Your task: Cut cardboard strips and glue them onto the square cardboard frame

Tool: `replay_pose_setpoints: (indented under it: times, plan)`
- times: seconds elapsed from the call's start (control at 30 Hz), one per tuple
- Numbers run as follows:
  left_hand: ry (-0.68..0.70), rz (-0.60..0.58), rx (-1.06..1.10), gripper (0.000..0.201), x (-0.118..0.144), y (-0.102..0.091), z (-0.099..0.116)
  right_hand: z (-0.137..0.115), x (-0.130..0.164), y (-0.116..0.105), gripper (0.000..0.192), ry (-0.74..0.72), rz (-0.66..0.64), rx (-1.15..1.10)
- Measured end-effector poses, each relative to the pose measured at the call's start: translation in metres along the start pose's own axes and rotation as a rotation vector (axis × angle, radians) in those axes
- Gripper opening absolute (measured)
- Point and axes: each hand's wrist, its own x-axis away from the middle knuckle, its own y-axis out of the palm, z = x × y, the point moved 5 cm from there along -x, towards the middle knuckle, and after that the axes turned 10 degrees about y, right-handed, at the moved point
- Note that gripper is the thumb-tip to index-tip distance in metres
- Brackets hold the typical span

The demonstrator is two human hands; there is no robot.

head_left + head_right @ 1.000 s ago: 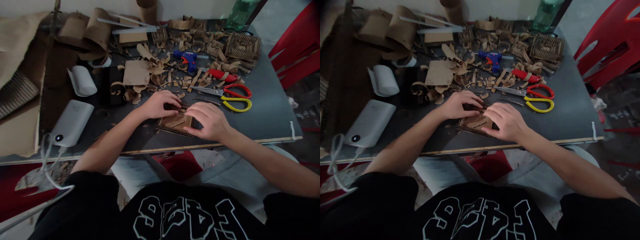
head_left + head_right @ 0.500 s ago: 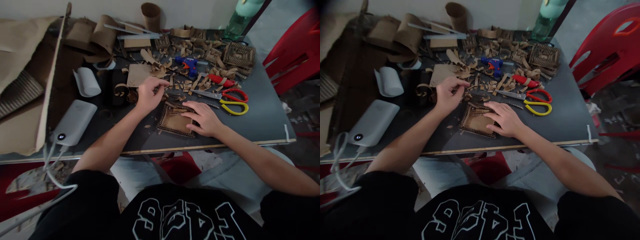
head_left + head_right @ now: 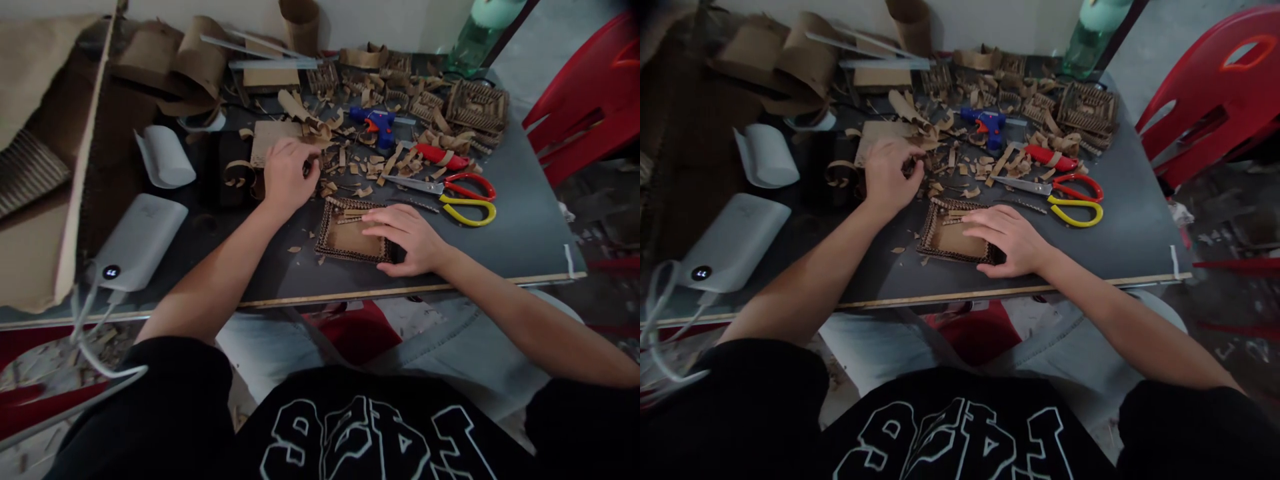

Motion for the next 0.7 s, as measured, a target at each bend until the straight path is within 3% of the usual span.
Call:
replay_pose_setpoints:
  times: [0.1, 0.2, 0.37, 0.47, 0.57, 0.6, 0.7]
  plan:
    - [-0.015, -0.013, 0.006, 0.018, 0.000, 0.003, 0.001, 0.012, -0.011, -0.013, 0.038, 0.085, 0.151, -0.023]
    - [-0.028, -0.017, 0.022, 0.016, 0.000, 0.007, 0.001, 0.041, -0.043, -0.033, 0.020, 0.294, 0.330, 0.050]
    - [-0.015, -0.021, 0.031, 0.016, -0.001, 0.012, 0.004, 0.097, -0.138, -0.040, 0.012, 0.591, 0.203, 0.118]
    - [-0.025, -0.056, 0.012, 0.019, -0.003, 0.012, 0.005, 0.111, -0.189, -0.018, 0.011, 0.652, 0.002, 0.130]
    - [-0.038, -0.097, -0.007, 0.021, -0.004, 0.009, 0.008, 0.111, -0.220, 0.005, 0.006, 0.710, -0.147, 0.269]
    - [-0.047, -0.109, -0.015, 0.021, -0.005, 0.008, 0.009, 0.110, -0.226, 0.007, 0.004, 0.731, -0.128, 0.311]
    - [-0.088, -0.155, -0.031, 0.022, -0.006, 0.007, 0.011, 0.109, -0.231, -0.009, 0.026, 0.798, 0.071, 0.339]
